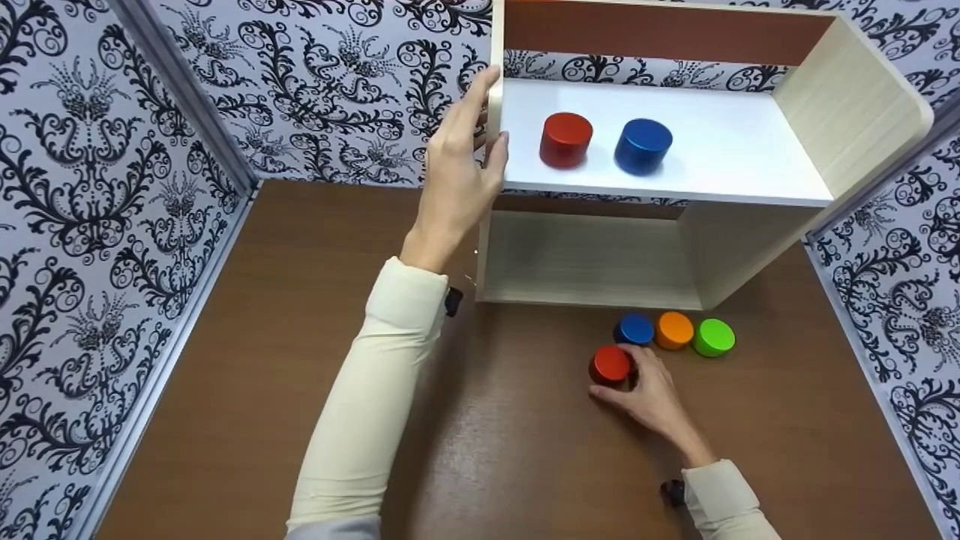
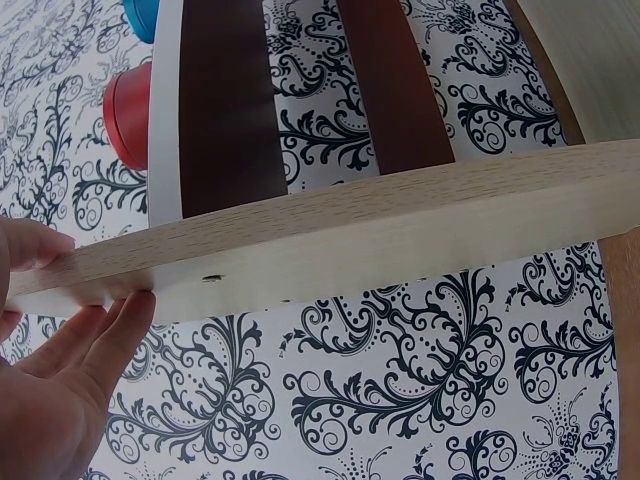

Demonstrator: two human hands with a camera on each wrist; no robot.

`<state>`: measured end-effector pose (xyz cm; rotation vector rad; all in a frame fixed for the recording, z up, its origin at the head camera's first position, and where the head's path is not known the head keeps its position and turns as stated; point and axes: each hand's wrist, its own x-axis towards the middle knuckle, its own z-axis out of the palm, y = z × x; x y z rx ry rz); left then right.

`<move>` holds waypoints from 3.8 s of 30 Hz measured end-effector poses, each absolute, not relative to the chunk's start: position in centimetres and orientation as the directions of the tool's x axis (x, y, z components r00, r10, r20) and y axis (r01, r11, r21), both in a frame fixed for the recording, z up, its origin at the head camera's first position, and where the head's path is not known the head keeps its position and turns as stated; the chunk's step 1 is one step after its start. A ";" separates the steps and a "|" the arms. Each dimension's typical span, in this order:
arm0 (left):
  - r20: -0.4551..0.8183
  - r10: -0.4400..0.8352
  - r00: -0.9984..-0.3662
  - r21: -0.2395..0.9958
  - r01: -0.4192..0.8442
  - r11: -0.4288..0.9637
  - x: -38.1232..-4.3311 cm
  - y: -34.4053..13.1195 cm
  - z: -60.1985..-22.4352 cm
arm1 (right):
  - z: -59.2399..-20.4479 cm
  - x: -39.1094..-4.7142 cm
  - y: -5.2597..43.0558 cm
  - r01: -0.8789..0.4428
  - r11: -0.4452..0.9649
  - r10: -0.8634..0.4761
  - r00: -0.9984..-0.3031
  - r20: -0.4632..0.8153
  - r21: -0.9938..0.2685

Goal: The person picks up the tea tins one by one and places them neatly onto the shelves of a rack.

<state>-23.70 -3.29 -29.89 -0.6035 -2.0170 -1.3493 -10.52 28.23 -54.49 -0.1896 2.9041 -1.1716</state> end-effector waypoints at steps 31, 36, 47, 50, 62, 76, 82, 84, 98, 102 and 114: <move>0.698 0.023 -0.715 0.654 0.651 0.386 -23.6 -3.3 -29.9 | -54.5 -10.3 26.9 -0.153 0.723 -0.133 -0.988 0.081 -0.674; 0.710 0.025 -0.704 0.647 0.665 0.374 -23.6 -3.3 -29.9 | -54.1 -10.3 27.2 -0.114 0.679 -0.114 -0.992 0.049 -0.725; 0.702 0.029 -0.712 0.647 0.654 0.392 -23.6 -3.3 -29.9 | -52.2 -10.0 27.1 -0.076 0.636 -0.099 -0.995 0.017 -0.768; 0.707 0.027 -0.706 0.643 0.659 0.390 -23.6 -3.3 -29.9 | -51.7 -10.0 27.1 -0.085 0.633 -0.094 -0.995 0.033 -0.769; 0.718 0.028 -0.696 0.634 0.670 0.388 -23.6 -3.3 -29.9 | -48.7 -9.8 27.2 -0.108 0.622 -0.079 -0.994 0.075 -0.775; 0.707 0.031 -0.707 0.645 0.662 0.381 -23.6 -3.2 -29.8 | -45.0 -9.9 28.1 -0.170 0.578 -0.055 -0.984 0.169 -0.798; 0.713 0.024 -0.701 0.640 0.664 0.385 -23.6 -3.3 -29.8 | -43.0 -9.9 28.5 -0.182 0.568 -0.056 -0.982 0.182 -0.803; 0.716 0.024 -0.697 0.637 0.668 0.384 -23.6 -3.3 -29.8 | -42.4 -10.0 28.6 -0.190 0.557 -0.055 -0.980 0.193 -0.808; 0.711 0.033 -0.702 0.639 0.665 0.387 -23.6 -3.3 -29.8 | -38.9 -10.8 29.8 -0.198 0.549 -0.042 -0.977 0.210 -0.812; 0.708 0.034 -0.705 0.639 0.661 0.394 -23.6 -3.3 -29.9 | -38.0 -11.0 30.0 -0.213 0.546 -0.022 -0.970 0.240 -0.810; 0.705 0.032 -0.708 0.648 0.663 0.375 -23.6 -3.2 -29.8 | -35.3 -11.5 30.6 -0.242 0.547 0.016 -0.954 0.299 -0.801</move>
